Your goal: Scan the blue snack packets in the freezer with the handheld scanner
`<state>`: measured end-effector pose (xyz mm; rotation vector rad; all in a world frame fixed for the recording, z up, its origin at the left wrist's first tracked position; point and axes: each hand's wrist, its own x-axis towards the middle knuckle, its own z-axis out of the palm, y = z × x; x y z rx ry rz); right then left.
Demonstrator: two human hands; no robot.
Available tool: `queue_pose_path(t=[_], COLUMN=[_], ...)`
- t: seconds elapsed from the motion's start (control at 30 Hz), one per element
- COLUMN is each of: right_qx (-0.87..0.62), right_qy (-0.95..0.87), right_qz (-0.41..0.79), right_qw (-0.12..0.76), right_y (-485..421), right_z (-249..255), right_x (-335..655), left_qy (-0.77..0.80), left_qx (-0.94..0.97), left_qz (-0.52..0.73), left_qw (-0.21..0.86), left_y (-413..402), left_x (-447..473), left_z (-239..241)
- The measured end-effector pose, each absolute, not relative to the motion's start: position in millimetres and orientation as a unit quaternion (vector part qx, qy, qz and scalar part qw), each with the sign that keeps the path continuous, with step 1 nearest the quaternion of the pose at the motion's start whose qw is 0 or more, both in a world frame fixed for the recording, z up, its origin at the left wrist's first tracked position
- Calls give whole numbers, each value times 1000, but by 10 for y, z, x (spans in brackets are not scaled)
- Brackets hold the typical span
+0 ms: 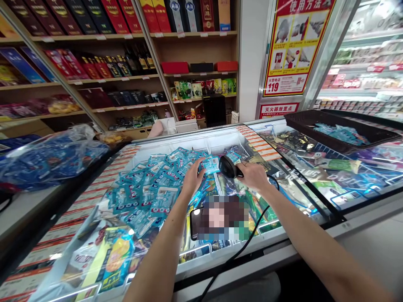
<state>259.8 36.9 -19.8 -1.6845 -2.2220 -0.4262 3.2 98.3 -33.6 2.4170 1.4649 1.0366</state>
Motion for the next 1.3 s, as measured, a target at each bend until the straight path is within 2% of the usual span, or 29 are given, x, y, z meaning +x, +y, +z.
queue_pose_path(t=[0.37,1.3], right_qx=[-576,-556], right_qy=[-785,-793], right_qz=[-169,-177], right_qw=[153,172], right_y=[342,327], right_z=[-216,-227], right_x=[2511,2492], left_qy=[486,498], left_qx=[805,803], left_qz=[339,325], left_qw=[28,44], left_y=[978,941], left_x=[30,35], left_z=[-376,-343])
